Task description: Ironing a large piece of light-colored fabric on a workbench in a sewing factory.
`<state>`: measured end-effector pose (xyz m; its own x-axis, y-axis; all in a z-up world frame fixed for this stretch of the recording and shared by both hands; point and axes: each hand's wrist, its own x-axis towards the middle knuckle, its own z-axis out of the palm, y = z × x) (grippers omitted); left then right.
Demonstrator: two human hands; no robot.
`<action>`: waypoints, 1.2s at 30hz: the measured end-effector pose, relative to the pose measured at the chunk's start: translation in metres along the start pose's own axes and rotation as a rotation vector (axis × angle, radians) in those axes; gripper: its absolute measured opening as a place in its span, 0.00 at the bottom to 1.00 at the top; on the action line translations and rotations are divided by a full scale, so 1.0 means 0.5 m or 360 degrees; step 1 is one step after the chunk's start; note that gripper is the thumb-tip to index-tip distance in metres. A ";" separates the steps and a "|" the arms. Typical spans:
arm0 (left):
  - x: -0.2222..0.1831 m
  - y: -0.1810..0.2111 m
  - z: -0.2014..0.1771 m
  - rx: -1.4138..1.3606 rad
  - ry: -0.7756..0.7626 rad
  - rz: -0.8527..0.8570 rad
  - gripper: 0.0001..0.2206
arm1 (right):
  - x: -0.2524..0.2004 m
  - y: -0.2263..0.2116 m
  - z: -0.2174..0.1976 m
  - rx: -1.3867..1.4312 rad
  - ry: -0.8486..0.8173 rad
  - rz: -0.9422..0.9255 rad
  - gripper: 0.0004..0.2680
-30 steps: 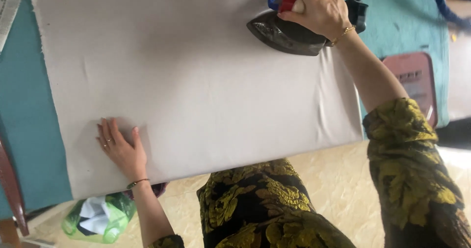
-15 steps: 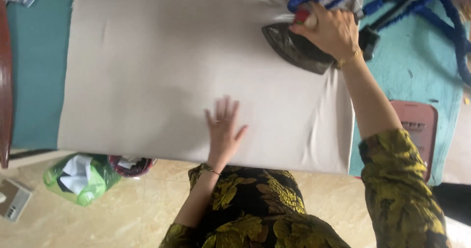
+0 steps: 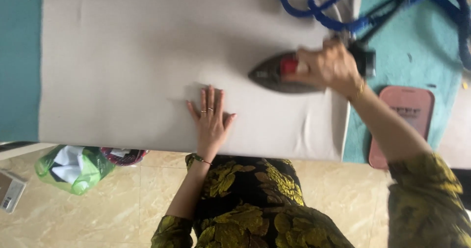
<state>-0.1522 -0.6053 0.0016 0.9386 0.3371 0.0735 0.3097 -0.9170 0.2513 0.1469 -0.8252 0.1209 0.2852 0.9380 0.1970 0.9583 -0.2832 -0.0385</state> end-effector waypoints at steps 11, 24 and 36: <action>-0.026 -0.016 -0.002 -0.0131 0.0221 0.0059 0.28 | -0.075 -0.035 0.002 -0.0803 0.0798 -0.0125 0.18; -0.010 0.024 -0.022 -0.0196 0.0252 -0.0054 0.25 | -0.275 -0.155 0.056 -0.0033 0.0152 -0.0074 0.21; -0.035 0.030 -0.051 -0.0132 -0.0032 -0.0153 0.30 | 0.003 0.081 0.054 -0.0634 0.0244 0.0071 0.26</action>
<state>-0.1679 -0.6197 0.0288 0.9084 0.4174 0.0261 0.3854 -0.8597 0.3353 0.1868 -0.8298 0.0932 0.2913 0.8911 0.3480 0.8539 -0.4063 0.3254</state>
